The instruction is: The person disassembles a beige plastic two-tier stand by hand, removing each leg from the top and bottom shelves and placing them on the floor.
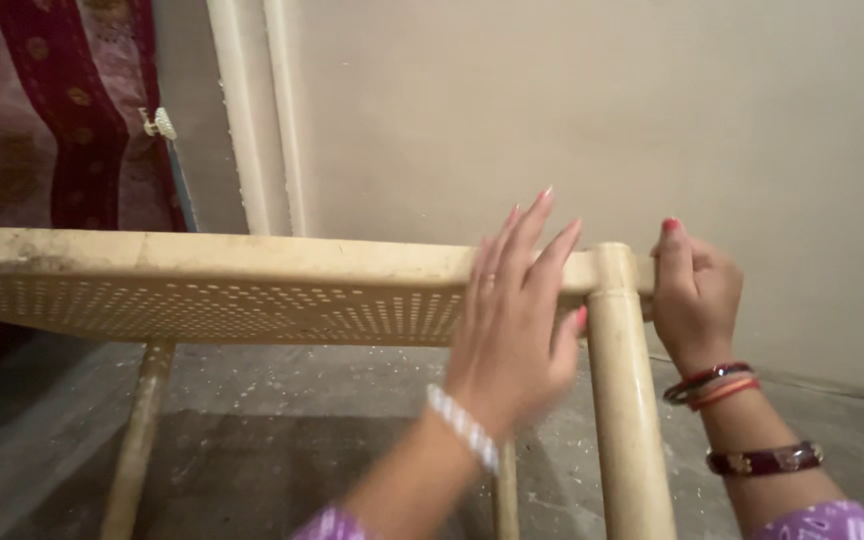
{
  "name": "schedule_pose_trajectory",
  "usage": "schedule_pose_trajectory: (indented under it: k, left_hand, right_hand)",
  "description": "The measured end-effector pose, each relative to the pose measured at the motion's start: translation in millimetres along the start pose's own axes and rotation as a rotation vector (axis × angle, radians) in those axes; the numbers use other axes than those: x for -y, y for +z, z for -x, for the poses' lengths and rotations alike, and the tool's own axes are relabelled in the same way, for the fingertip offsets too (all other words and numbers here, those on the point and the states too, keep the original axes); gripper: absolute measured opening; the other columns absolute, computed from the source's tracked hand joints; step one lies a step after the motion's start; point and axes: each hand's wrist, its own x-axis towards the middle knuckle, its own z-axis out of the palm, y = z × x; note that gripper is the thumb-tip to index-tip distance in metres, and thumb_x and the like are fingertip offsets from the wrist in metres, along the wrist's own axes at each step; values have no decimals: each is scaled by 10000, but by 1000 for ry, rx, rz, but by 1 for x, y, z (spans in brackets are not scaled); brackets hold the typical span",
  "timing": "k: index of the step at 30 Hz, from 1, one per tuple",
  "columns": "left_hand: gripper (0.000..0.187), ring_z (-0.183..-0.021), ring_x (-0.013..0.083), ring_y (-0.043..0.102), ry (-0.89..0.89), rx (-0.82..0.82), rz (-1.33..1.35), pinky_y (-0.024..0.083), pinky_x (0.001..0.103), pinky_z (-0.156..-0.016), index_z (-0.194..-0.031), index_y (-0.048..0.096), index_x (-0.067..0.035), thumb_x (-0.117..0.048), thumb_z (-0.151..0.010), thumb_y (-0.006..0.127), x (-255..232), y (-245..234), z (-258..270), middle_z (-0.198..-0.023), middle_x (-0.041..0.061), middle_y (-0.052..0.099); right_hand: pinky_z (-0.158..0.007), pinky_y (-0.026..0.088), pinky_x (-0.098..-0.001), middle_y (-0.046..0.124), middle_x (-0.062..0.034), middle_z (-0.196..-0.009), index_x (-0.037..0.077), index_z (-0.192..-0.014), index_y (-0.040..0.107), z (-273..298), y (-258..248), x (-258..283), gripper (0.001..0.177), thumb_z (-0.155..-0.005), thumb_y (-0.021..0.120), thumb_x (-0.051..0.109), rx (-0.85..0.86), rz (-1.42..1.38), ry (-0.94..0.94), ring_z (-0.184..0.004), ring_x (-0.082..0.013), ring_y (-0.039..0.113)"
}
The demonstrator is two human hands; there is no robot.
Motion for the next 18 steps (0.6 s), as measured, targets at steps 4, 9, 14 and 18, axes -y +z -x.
schedule_pose_trajectory:
  k: [4, 9, 14, 18]
  left_hand:
    - [893, -1486, 305, 362, -659, -7, 759, 324, 440, -1225, -1561, 227, -6, -454, -949, 699, -34, 24, 45, -1596, 221, 290]
    - [774, -786, 193, 642, -1241, 353, 1378, 551, 390, -612, -1136, 574, 22, -632, -784, 793, -40, 71, 36, -1020, 101, 610]
    - [425, -587, 153, 635, -1258, 391, 1528, 579, 324, -516, -995, 618, -56, -397, -852, 827, -28, 82, 35, -817, 84, 583]
    - [293, -620, 157, 635, -1154, 370, 1660, 571, 348, -526, -993, 584, -16, -220, -902, 773, -22, 93, 46, -860, 83, 575]
  right_hand:
    - [-559, 356, -300, 486, -6, -614, -14, -792, 612, 6, 4, -13, 476, -1138, 537, 304, -56, -59, -54, -618, -82, 435]
    - [-526, 319, -294, 445, 23, -593, -3, -720, 549, 5, -2, -9, 494, -1127, 553, 277, -14, -110, -35, -586, -70, 388]
    - [-494, 270, -300, 379, 37, -579, 2, -649, 462, 1, -7, -7, 517, -1101, 566, 231, 88, -119, -1, -580, -62, 326]
    - [-506, 265, -302, 367, 33, -591, 1, -667, 456, 2, -6, -9, 500, -1104, 565, 219, 69, -132, -51, -590, -65, 319]
